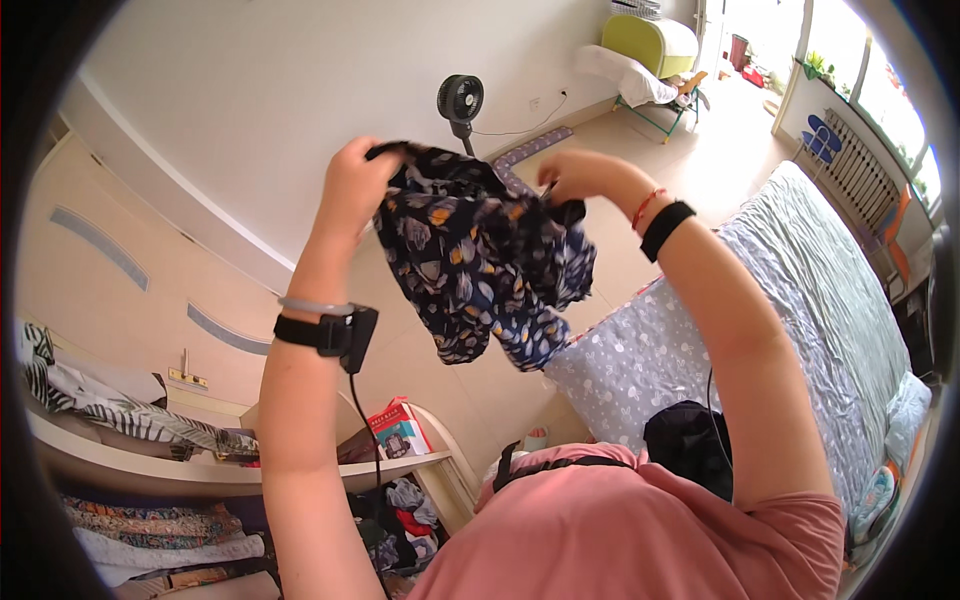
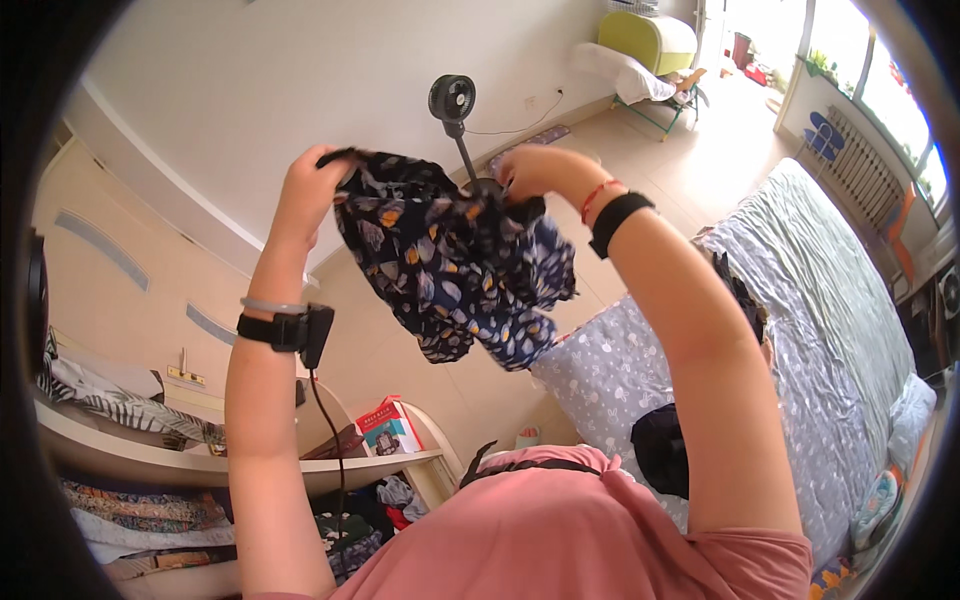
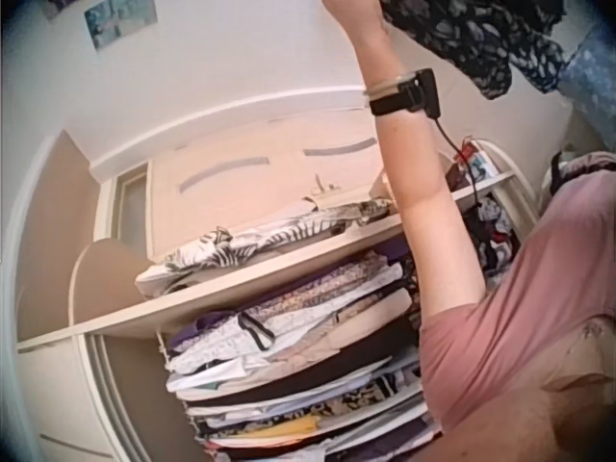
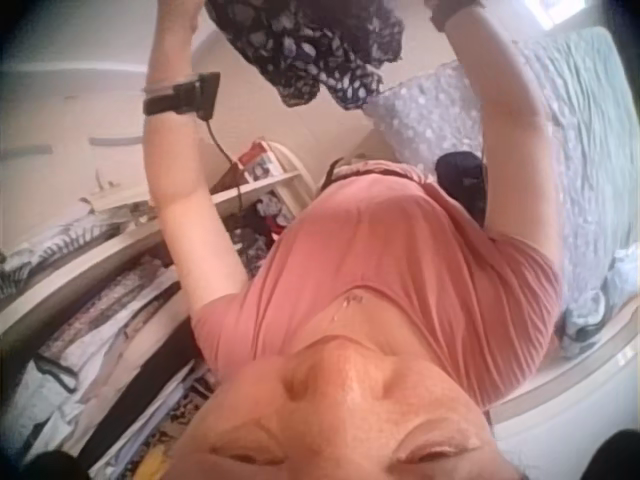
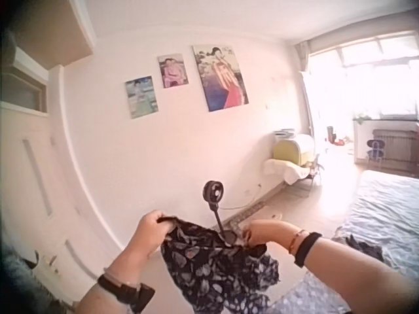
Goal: Folding various items of clothing and organizing them in a wardrobe.
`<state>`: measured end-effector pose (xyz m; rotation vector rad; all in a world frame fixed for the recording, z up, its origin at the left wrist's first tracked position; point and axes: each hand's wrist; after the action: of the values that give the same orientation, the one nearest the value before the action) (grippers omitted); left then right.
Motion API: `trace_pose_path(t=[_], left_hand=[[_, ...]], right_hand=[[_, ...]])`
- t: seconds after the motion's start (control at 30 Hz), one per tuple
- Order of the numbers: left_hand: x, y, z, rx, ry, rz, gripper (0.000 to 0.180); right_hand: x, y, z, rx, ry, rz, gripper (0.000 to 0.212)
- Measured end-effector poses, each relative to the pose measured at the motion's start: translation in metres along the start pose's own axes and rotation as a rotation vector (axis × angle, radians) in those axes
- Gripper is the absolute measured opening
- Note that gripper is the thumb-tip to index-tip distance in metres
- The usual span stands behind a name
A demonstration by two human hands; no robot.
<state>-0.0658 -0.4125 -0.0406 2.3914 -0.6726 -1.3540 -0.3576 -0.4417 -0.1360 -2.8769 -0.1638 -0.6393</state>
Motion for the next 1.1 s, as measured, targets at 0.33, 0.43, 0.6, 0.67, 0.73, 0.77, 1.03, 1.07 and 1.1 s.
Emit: trace_pose_path(t=[0.33, 0.43, 0.6, 0.67, 0.73, 0.77, 1.03, 1.07, 1.1], left_hand=[[-0.017, 0.022, 0.01, -0.082, -0.14, -0.036, 0.019], [-0.009, 0.02, 0.004, -0.103, -0.152, -0.069, 0.014], [0.004, 0.014, 0.0, -0.167, -0.173, -0.001, 0.016], [0.031, 0.007, -0.025, -0.125, 0.012, 0.051, 0.014], [0.062, 0.004, -0.045, 0.022, 0.466, 0.252, 0.021], [0.073, -0.005, -0.053, 0.037, 0.605, 0.318, 0.027], [0.102, -0.018, -0.061, 0.052, 0.751, 0.05, 0.018], [0.105, -0.017, -0.064, 0.038, 0.64, 0.011, 0.018], [0.108, -0.016, -0.066, 0.023, 0.529, -0.029, 0.019]], right_hand=[[0.043, -0.01, 0.046, 0.268, 0.614, -0.142, 0.047], [0.065, -0.022, 0.072, 0.186, 0.373, -0.366, 0.048], [0.061, -0.004, 0.067, -0.124, 0.348, -0.115, 0.028], [0.055, -0.008, 0.036, 0.033, 0.694, 0.23, 0.027], [0.026, 0.008, 0.022, -0.113, 0.681, 0.233, 0.026], [0.028, 0.002, 0.012, -0.099, 0.65, 0.228, 0.027], [0.02, -0.008, -0.03, -0.162, 0.386, 0.298, 0.028], [0.021, -0.007, -0.03, -0.157, 0.384, 0.299, 0.028], [0.022, -0.007, -0.03, -0.204, 0.351, 0.256, 0.028]])
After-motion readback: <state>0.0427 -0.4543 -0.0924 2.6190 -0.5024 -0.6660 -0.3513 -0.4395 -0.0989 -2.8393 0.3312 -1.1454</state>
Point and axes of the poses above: each hand's wrist, its own y-axis towards the middle knuckle, its own z-axis out of the palm, x = y × z, and after that the axes turned 14 degrees about z, right-handed
